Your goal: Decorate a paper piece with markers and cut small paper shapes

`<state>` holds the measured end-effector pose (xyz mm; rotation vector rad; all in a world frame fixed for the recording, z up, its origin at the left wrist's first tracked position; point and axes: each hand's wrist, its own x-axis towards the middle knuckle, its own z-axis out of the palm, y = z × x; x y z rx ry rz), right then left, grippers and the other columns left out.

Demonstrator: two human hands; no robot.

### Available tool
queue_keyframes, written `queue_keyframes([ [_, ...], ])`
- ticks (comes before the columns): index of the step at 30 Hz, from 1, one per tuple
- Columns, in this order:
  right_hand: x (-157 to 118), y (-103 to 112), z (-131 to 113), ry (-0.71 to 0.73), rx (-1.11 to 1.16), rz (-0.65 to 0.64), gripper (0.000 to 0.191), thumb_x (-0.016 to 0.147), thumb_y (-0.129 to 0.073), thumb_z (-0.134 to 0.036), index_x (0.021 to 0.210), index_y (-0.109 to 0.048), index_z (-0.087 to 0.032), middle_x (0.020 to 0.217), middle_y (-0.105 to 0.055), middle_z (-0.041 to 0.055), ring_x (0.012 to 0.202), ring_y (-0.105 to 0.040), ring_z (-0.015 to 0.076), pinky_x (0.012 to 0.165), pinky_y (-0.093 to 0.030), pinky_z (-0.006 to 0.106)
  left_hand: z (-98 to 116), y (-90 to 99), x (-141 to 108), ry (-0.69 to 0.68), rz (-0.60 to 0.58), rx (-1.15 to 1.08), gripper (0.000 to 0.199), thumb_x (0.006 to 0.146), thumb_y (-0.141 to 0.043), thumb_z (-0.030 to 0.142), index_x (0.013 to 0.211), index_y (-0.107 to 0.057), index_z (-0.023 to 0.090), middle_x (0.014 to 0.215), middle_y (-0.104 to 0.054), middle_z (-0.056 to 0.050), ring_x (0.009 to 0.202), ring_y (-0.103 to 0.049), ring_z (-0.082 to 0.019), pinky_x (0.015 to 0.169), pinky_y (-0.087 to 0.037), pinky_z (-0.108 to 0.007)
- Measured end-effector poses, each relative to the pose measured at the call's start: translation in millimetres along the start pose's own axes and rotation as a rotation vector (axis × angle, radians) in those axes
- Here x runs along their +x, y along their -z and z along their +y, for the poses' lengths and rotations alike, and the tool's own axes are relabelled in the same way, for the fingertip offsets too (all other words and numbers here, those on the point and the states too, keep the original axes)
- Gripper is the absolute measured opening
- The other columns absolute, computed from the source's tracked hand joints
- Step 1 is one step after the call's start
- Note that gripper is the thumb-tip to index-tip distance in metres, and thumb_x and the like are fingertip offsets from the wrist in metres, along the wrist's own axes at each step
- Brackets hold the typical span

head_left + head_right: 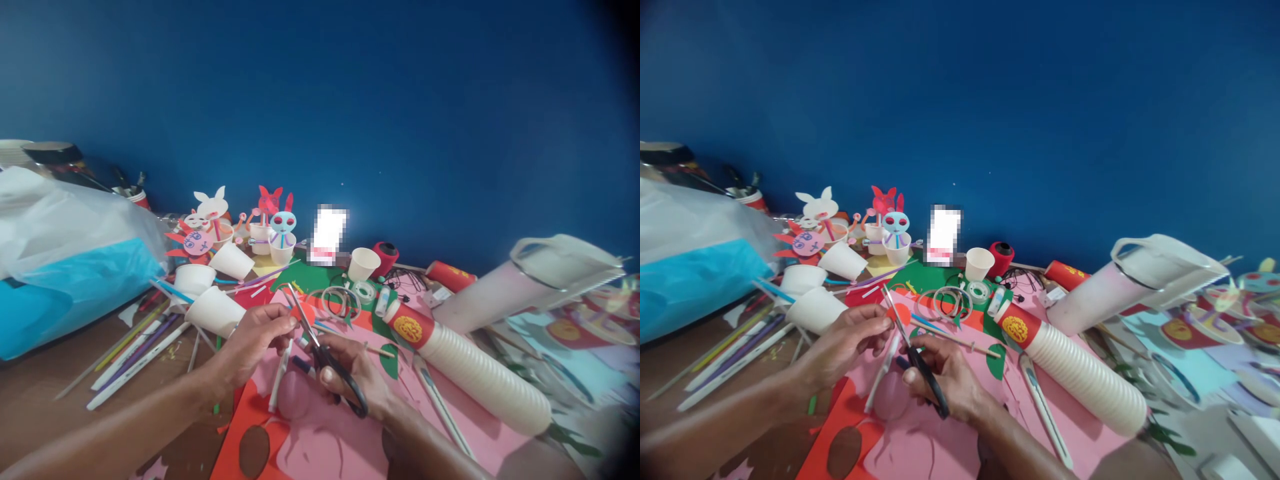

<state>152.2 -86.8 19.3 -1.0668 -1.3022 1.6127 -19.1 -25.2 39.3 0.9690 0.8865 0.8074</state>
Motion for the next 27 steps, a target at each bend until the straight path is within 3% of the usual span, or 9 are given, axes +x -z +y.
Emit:
queue_keyframes([
  [10, 1, 0, 4, 0.03, -0.017, 0.02, 0.048, 0.063, -0.067, -0.046, 0.097, -0.053, -0.014, 0.061, -0.051, -0.0018, 0.044, -0.046, 0.0065, 0.04, -0.041, 0.019, 2, 2.5, 1, -0.012, -0.062, 0.063, 0.017, 0.071, -0.058, 0.026, 0.06, -0.055, 0.013, 0.053, -0.051, 0.002, 0.046, -0.042, -0.006, 0.047, -0.035, -0.02],
  [17, 2, -3, 7, 0.054, 0.02, 0.032, 0.047, 0.065, -0.067, -0.044, 0.097, -0.052, -0.014, 0.059, -0.048, -0.0032, 0.043, -0.043, 0.0055, 0.041, -0.039, 0.018, 2, -2.7, -3, 0.0, 0.006, -0.017, 0.013, 0.069, -0.058, 0.024, 0.063, -0.052, 0.015, 0.053, -0.048, 0.005, 0.045, -0.041, -0.006, 0.047, -0.034, -0.02],
  [27, 1, -4, 12, 0.057, 0.024, 0.02, 0.047, 0.064, -0.068, -0.043, 0.098, -0.052, -0.014, 0.061, -0.051, -0.0017, 0.047, -0.044, 0.0058, 0.044, -0.038, 0.018, 8, -0.8, -1, 0.029, 0.029, 0.076, 0.01, 0.063, -0.057, 0.016, 0.056, -0.05, 0.014, 0.045, -0.044, 0.006, 0.042, -0.04, -0.006, 0.044, -0.033, -0.02],
])
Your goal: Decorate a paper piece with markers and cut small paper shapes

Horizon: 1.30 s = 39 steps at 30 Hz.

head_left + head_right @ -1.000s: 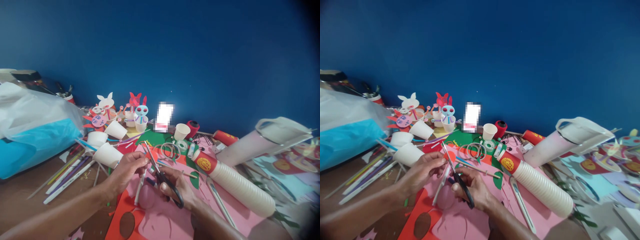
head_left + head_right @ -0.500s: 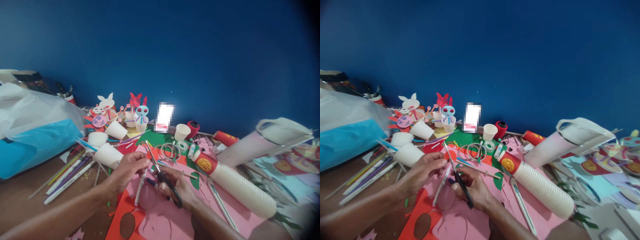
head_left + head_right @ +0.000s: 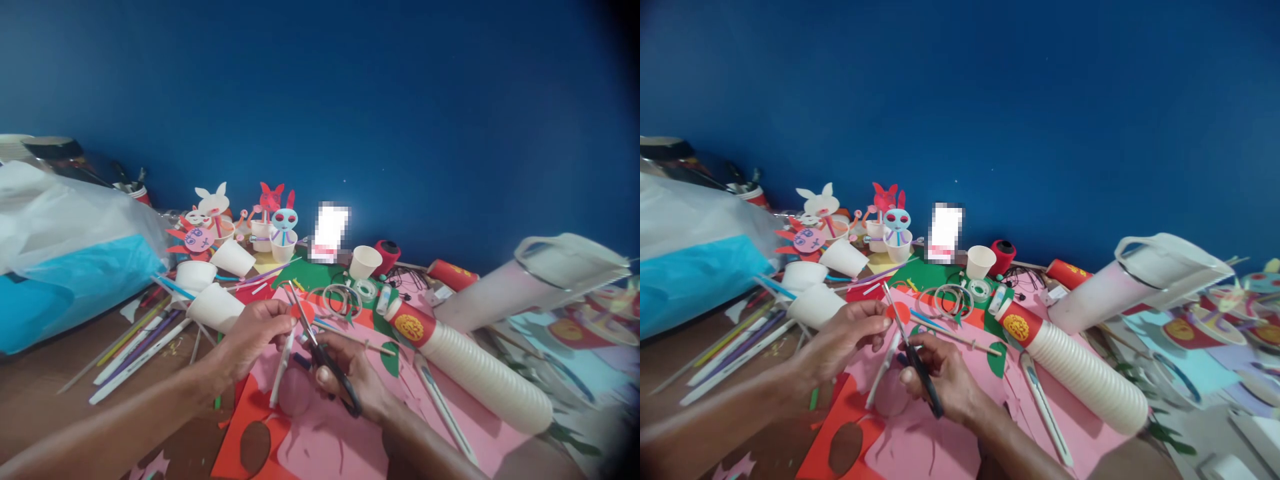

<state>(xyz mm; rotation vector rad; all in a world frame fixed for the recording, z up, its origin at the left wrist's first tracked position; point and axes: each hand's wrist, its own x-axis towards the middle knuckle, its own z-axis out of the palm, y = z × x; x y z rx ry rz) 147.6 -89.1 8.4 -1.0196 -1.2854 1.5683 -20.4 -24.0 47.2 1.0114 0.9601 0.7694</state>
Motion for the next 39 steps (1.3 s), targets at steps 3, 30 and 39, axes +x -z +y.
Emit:
queue_keyframes([
  [3, -1, -1, -1, -0.006, 0.018, 0.013, 0.047, 0.064, -0.068, -0.044, 0.097, -0.052, -0.014, 0.059, -0.05, -0.0027, 0.044, -0.042, 0.0053, 0.042, -0.038, 0.018, -2, 2.1, 2, -0.001, -0.012, 0.007, 0.011, 0.064, -0.057, 0.016, 0.057, -0.049, 0.014, 0.046, -0.045, 0.006, 0.042, -0.04, -0.006, 0.044, -0.033, -0.02],
  [30, 2, 1, -7, -0.08, -0.088, 0.043, 0.043, 0.062, -0.07, -0.041, 0.094, -0.056, -0.015, 0.055, -0.049, -0.0044, 0.039, -0.041, 0.0044, 0.037, -0.034, 0.016, 6, 4.3, 3, 0.051, -0.066, 0.05, 0.01, 0.064, -0.058, 0.018, 0.058, -0.052, 0.014, 0.048, -0.047, 0.005, 0.043, -0.041, -0.006, 0.045, -0.034, -0.02],
  [39, 1, -5, 0, -0.035, 0.0, 0.101, 0.043, 0.059, -0.073, -0.036, 0.093, -0.056, -0.016, 0.055, -0.045, -0.0057, 0.041, -0.037, 0.004, 0.039, -0.032, 0.016, -5, -1.2, 1, 0.075, -0.045, -0.127, 0.012, 0.068, -0.06, 0.024, 0.067, -0.054, 0.014, 0.054, -0.048, 0.005, 0.045, -0.042, -0.005, 0.047, -0.034, -0.019],
])
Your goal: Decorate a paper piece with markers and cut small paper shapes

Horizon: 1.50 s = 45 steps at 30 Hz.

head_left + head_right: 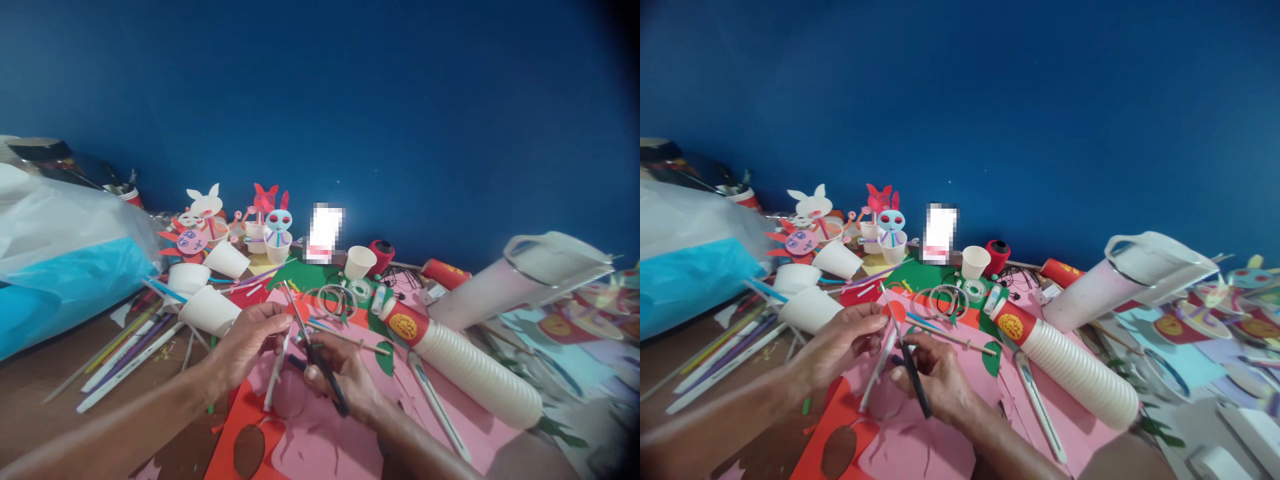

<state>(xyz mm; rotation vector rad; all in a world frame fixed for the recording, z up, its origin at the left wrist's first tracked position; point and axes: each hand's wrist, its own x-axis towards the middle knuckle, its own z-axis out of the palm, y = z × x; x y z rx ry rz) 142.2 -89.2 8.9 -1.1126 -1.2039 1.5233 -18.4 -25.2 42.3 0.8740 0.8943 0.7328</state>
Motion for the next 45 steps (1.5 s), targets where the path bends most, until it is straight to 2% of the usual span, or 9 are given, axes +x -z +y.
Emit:
queue_keyframes([
  [10, 1, -8, 10, 0.009, 0.074, 0.054, 0.045, 0.061, -0.072, -0.037, 0.096, -0.054, -0.016, 0.056, -0.049, -0.0045, 0.044, -0.043, 0.0063, 0.04, -0.039, 0.018, -13, -6.7, -2, -0.021, 0.016, -0.14, 0.011, 0.07, -0.059, 0.022, 0.065, -0.052, 0.014, 0.057, -0.05, 0.004, 0.047, -0.043, -0.005, 0.047, -0.034, -0.019],
  [16, 0, -12, 13, 0.027, 0.126, 0.048, 0.043, 0.063, -0.071, -0.038, 0.096, -0.054, -0.016, 0.057, -0.049, -0.0046, 0.043, -0.043, 0.0053, 0.041, -0.038, 0.017, -15, -9.8, -4, -0.015, 0.033, -0.179, 0.013, 0.069, -0.06, 0.023, 0.065, -0.051, 0.015, 0.056, -0.049, 0.005, 0.047, -0.043, -0.005, 0.046, -0.033, -0.018],
  [24, -1, -15, 4, 0.007, 0.107, 0.055, 0.046, 0.06, -0.071, -0.043, 0.094, -0.055, -0.016, 0.055, -0.05, -0.0048, 0.042, -0.044, 0.0059, 0.04, -0.038, 0.017, -17, -9.6, -4, -0.019, 0.043, -0.175, 0.011, 0.069, -0.059, 0.022, 0.066, -0.05, 0.016, 0.056, -0.05, 0.005, 0.047, -0.044, -0.006, 0.046, -0.033, -0.018],
  [36, -2, -12, 6, 0.023, 0.066, 0.014, 0.046, 0.061, -0.069, -0.044, 0.094, -0.053, -0.016, 0.055, -0.046, -0.0058, 0.043, -0.041, 0.0051, 0.04, -0.034, 0.016, -4, -7.6, -4, 0.021, 0.068, -0.09, 0.009, 0.063, -0.058, 0.018, 0.062, -0.049, 0.014, 0.052, -0.05, 0.005, 0.044, -0.044, -0.006, 0.045, -0.033, -0.019],
  [45, -1, -10, 9, 0.04, 0.052, 0.009, 0.045, 0.063, -0.069, -0.042, 0.096, -0.054, -0.016, 0.056, -0.047, -0.0051, 0.044, -0.043, 0.0055, 0.04, -0.036, 0.016, -5, -2.7, 0, 0.019, 0.05, -0.043, 0.007, 0.064, -0.057, 0.017, 0.061, -0.051, 0.014, 0.049, -0.049, 0.004, 0.044, -0.042, -0.006, 0.044, -0.033, -0.019],
])
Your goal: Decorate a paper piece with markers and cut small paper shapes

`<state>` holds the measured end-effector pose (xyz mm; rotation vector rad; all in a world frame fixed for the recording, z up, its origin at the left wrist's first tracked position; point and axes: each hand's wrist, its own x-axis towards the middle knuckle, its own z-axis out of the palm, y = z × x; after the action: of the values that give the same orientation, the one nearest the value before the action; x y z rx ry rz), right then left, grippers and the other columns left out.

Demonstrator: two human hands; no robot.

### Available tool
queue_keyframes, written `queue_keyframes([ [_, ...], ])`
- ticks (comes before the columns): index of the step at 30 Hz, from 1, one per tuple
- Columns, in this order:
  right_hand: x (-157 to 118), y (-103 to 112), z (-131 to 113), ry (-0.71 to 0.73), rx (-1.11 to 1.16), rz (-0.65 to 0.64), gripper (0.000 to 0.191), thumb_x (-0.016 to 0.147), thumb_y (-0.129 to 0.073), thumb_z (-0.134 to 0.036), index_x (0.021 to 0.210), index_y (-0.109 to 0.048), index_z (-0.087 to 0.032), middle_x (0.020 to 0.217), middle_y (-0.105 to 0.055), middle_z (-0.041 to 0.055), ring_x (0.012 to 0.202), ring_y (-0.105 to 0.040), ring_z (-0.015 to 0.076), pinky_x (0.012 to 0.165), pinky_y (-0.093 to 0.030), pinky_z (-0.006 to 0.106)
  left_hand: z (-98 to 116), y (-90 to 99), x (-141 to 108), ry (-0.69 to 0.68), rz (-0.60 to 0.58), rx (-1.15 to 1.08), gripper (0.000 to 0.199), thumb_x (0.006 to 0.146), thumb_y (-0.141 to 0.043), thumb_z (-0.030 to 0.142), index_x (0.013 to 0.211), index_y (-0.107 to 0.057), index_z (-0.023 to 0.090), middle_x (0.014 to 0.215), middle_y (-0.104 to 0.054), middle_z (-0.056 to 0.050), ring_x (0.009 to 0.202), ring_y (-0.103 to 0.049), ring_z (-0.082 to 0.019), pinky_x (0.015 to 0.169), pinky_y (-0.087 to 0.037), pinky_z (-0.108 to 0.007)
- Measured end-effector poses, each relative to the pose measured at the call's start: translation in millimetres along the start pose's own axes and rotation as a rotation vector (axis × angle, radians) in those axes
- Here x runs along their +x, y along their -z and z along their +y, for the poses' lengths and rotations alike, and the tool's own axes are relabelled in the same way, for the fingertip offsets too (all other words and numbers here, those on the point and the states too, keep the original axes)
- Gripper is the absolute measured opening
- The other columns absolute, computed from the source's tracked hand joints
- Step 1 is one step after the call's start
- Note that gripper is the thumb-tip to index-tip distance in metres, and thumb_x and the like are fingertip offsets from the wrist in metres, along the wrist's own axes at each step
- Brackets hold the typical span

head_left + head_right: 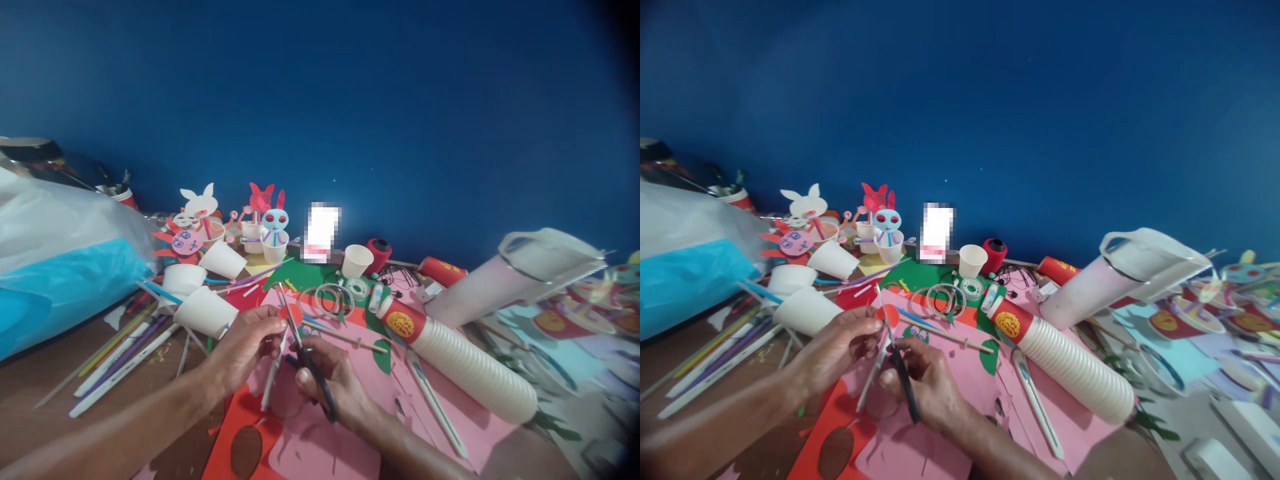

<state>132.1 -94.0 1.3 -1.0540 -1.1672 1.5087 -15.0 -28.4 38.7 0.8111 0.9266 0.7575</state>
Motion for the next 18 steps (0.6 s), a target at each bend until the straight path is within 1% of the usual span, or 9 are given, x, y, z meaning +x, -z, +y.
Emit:
queue_keyframes([
  [7, 0.8, 0.7, 3.1, -0.053, 0.052, 0.041, 0.047, 0.058, -0.073, -0.038, 0.095, -0.054, -0.016, 0.052, -0.046, -0.007, 0.039, -0.041, 0.0042, 0.038, -0.039, 0.017, 2.4, 2.5, -0.2, 0.014, -0.012, 0.019, 0.007, 0.065, -0.057, 0.016, 0.062, -0.052, 0.014, 0.049, -0.049, 0.005, 0.043, -0.042, -0.005, 0.044, -0.034, -0.019],
  [14, 1.2, 1.0, 1.1, -0.068, 0.05, 0.035, 0.046, 0.058, -0.073, -0.039, 0.093, -0.056, -0.016, 0.054, -0.048, -0.0062, 0.04, -0.043, 0.0044, 0.039, -0.041, 0.017, 5.1, 0.9, -1.6, 0.032, 0.002, 0.013, 0.008, 0.062, -0.058, 0.016, 0.06, -0.05, 0.014, 0.048, -0.048, 0.005, 0.042, -0.042, -0.005, 0.044, -0.034, -0.019],
  [18, 1.0, 1.0, 1.0, -0.076, 0.067, 0.035, 0.047, 0.057, -0.073, -0.039, 0.095, -0.056, -0.016, 0.053, -0.049, -0.0061, 0.04, -0.043, 0.0042, 0.037, -0.04, 0.016, 4.7, 2.3, -1.8, 0.032, -0.005, 0.02, 0.009, 0.062, -0.058, 0.016, 0.059, -0.049, 0.014, 0.048, -0.048, 0.005, 0.042, -0.042, -0.005, 0.044, -0.033, -0.019],
])
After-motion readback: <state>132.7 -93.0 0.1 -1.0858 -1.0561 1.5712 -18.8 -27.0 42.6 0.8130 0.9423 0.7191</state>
